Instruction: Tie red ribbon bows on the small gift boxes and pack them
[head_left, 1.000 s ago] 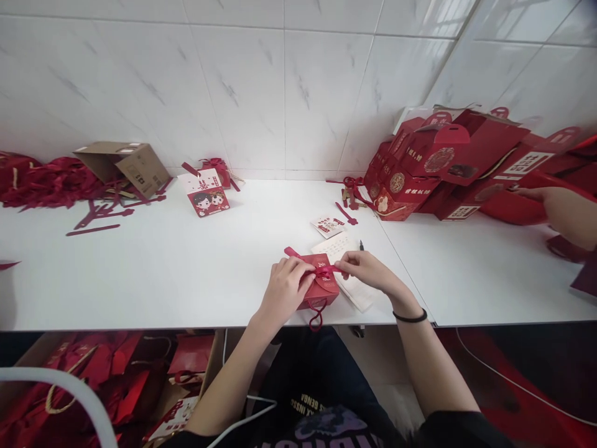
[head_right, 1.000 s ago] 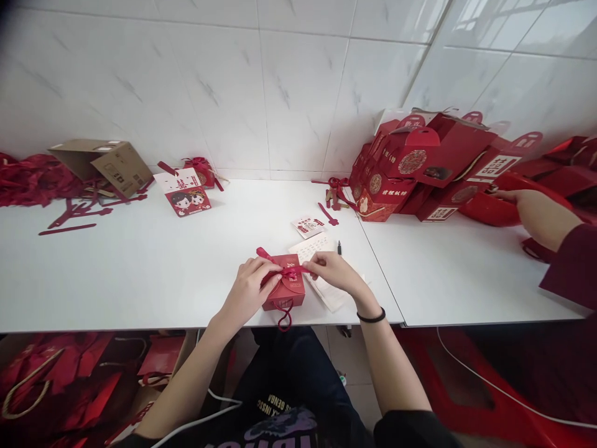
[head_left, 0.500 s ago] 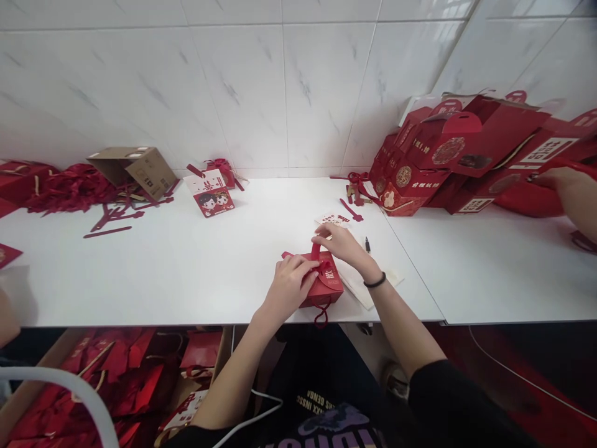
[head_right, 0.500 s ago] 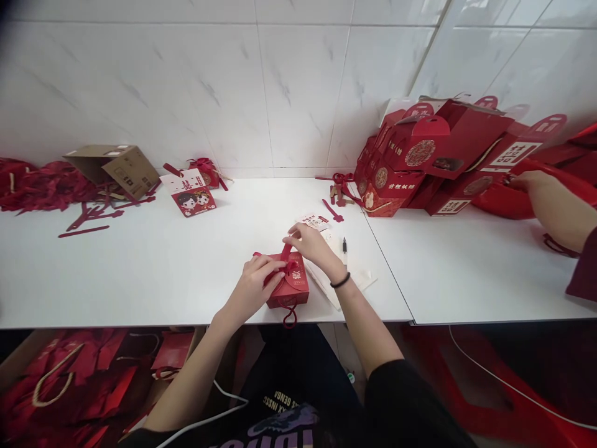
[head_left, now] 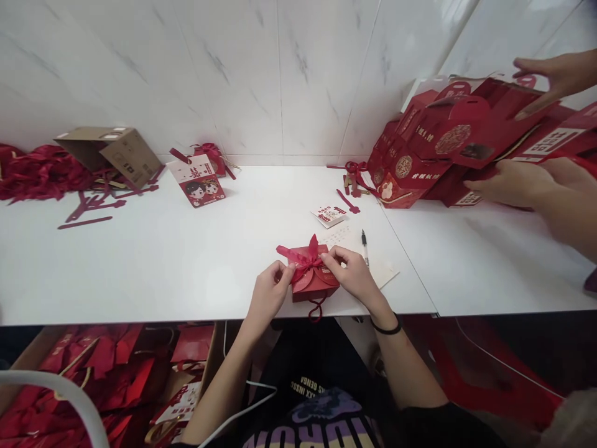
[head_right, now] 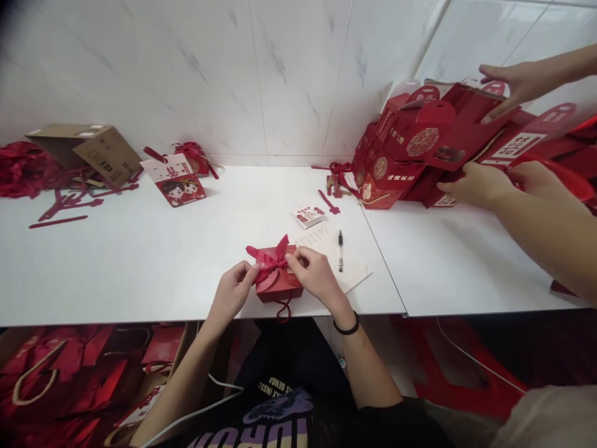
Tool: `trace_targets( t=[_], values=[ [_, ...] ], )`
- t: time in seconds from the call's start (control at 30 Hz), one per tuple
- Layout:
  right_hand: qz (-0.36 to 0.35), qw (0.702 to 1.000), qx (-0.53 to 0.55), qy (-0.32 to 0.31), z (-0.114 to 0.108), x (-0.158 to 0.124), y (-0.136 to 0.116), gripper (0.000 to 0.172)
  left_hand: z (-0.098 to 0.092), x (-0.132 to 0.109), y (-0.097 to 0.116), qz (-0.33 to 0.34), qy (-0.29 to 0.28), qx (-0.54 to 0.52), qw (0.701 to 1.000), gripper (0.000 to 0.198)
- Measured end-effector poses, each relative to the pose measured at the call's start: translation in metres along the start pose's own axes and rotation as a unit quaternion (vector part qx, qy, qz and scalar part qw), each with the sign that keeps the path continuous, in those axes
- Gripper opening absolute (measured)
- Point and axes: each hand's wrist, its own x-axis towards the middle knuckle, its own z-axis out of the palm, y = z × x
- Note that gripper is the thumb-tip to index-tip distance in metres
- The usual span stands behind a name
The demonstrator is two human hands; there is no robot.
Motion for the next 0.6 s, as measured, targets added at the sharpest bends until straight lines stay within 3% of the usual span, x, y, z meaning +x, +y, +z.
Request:
trace_targets(
  t=[0.27, 0.6],
  values=[
    [0.028, 0.990, 0.140, 0.007, 0.002, -0.002, 0.014, 0.039, 0.003, 0.015, -0.012, 0.047, -0.039, -0.109, 0.992, 0.041],
    [0.058, 0.955, 0.291, 0.001, 0.011, -0.004, 0.032, 0.036, 0.002, 0.020, -0.020, 0.053, -0.063, -0.118, 0.990, 0.042]
  ],
)
